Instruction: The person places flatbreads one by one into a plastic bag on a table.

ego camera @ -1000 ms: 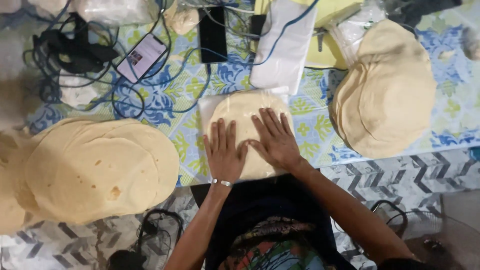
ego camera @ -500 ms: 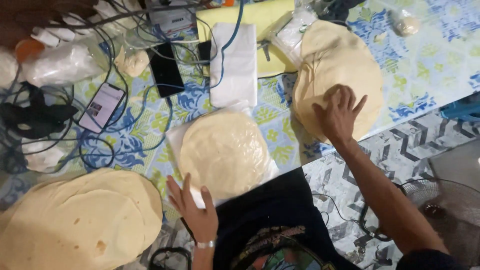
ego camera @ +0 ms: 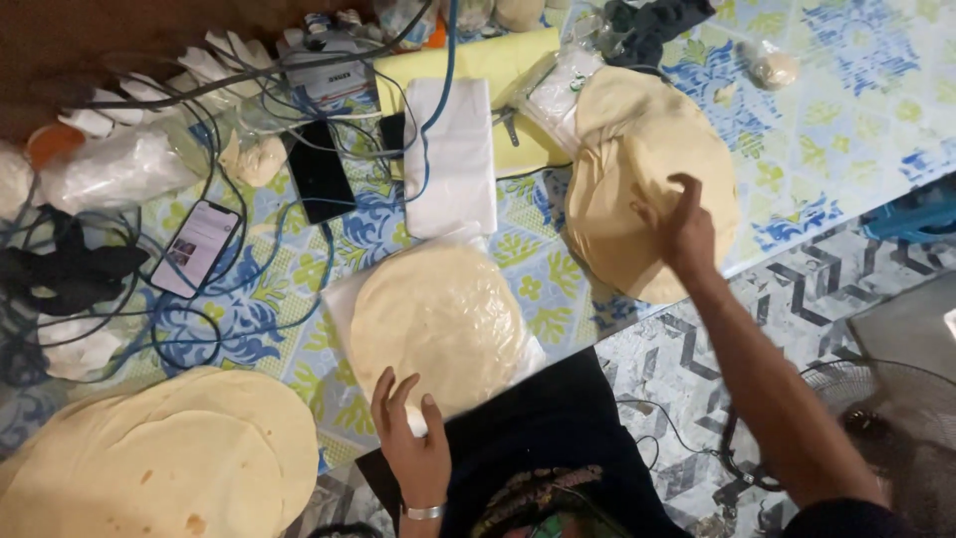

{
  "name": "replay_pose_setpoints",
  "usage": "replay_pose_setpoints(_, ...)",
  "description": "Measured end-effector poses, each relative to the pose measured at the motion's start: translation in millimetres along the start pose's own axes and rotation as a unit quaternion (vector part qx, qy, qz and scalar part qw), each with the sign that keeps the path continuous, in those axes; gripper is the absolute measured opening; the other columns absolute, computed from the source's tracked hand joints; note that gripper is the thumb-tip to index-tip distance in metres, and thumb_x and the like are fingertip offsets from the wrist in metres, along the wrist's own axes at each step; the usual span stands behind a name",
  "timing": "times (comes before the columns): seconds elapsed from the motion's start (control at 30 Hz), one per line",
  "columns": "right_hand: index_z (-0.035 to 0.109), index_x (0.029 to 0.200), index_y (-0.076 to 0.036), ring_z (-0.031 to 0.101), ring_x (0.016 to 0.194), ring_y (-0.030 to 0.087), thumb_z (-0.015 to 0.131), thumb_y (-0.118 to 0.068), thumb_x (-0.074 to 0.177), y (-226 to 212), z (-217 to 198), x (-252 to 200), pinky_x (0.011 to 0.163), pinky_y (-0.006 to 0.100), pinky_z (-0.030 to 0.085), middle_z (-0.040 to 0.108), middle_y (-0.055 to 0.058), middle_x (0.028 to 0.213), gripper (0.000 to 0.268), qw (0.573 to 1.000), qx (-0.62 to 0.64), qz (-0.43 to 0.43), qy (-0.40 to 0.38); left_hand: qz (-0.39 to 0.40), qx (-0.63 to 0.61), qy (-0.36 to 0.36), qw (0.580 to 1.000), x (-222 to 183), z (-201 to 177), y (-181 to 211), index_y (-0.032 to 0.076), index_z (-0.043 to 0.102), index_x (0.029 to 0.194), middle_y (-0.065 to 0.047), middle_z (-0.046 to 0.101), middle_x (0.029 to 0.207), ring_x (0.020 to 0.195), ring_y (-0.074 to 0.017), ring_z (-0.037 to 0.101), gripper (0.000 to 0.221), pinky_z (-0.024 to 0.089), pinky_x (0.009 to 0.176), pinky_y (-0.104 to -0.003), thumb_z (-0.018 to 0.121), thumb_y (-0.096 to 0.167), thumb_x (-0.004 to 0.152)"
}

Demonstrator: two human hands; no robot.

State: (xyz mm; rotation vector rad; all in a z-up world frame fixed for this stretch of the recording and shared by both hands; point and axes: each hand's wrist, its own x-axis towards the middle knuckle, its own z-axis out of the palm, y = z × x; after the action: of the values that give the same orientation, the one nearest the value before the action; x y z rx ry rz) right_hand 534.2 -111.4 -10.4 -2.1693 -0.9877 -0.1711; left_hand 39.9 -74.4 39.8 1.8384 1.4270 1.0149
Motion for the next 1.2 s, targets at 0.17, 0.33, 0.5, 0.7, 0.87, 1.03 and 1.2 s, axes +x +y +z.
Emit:
replay_pose_setpoints(0.17,0.064,0.089,0.010,0.057,0.088,0.046,0.059,-0.032,0.112,248,-46,94,0.065,0.054,0.042,0.067,0.031,0.089,0.049,0.986,-0.052,0.147,-0.053,-0.001,-0.024,-0.052,0.998,-4,5,2,0.004,0.066,0.120,-0.018,0.056,0.142,0.128,-0.0393,0.057,0.027,0.048,0.104,-0.047,0.063,0.008,0.094)
replay_pose_setpoints(0.33,0.058,0.116,0.000,0.062,0.095,0.029,0.062,-0.015,0.103,43,-160,70,0.081,0.044,0.053,0.062,0.015,0.108,0.021,0.993,0.115,0.022,0.025,-0.017,-0.042,-0.053,0.998,-7,17,1,0.005,0.069,0.115,-0.018,0.061,0.134,0.122,-0.0365,0.062,0.024,0.049,0.101,-0.045,0.063,0.006,0.091)
replay_pose_setpoints(0.5,0.056,0.142,-0.003,0.064,0.098,0.026,0.057,-0.026,0.113,-86,-156,1,0.080,0.042,0.052,0.063,0.008,0.114,0.037,0.940,0.293,0.170,-0.033,-0.017,-0.123,-0.121,0.985,-9,30,20,0.006,0.067,0.115,-0.015,0.069,0.123,0.117,-0.0328,0.067,0.022,0.052,0.103,-0.040,0.063,0.006,0.094)
replay_pose_setpoints(0.7,0.069,0.126,0.006,0.055,0.120,0.033,0.052,-0.015,0.106,-178,-100,-95,0.115,0.049,0.039,0.064,0.020,0.121,0.033,0.971,0.064,-0.050,-0.227,-0.318,-0.431,-0.265,0.802,-6,62,11,0.018,0.038,0.148,-0.006,0.057,0.141,0.131,-0.0167,0.055,0.060,0.046,0.108,-0.036,0.066,0.032,0.096)
replay_pose_setpoints(0.87,0.059,0.130,-0.001,0.067,0.098,0.021,0.057,-0.020,0.098,-206,9,-115,0.085,0.034,0.056,0.070,0.011,0.113,0.037,0.774,0.452,0.313,-0.315,-0.328,-0.342,-0.122,0.872,22,10,-29,-0.008,0.053,0.138,-0.013,0.072,0.119,0.105,-0.0202,0.068,0.065,0.056,0.091,-0.036,0.071,0.034,0.093)
replay_pose_setpoints(1.03,0.061,0.123,-0.005,0.066,0.075,0.021,0.062,-0.026,0.101,-176,76,-128,0.066,0.036,0.052,0.071,0.012,0.089,0.031,0.878,0.212,0.113,-0.413,-0.288,-0.185,-0.117,0.932,45,-7,-111,0.003,0.055,0.137,-0.014,0.074,0.101,0.076,-0.0173,0.067,0.054,0.057,0.060,-0.032,0.072,0.023,0.090)
replay_pose_setpoints(1.2,0.061,0.113,-0.004,0.064,0.061,0.033,0.064,-0.024,0.100,-172,83,-131,0.059,0.043,0.049,0.067,0.019,0.074,0.025,0.940,0.108,0.008,-0.324,-0.280,-0.156,-0.091,0.943,41,-9,-109,0.006,0.059,0.132,-0.013,0.074,0.099,0.075,-0.0175,0.073,0.047,0.061,0.058,-0.032,0.072,0.019,0.089)
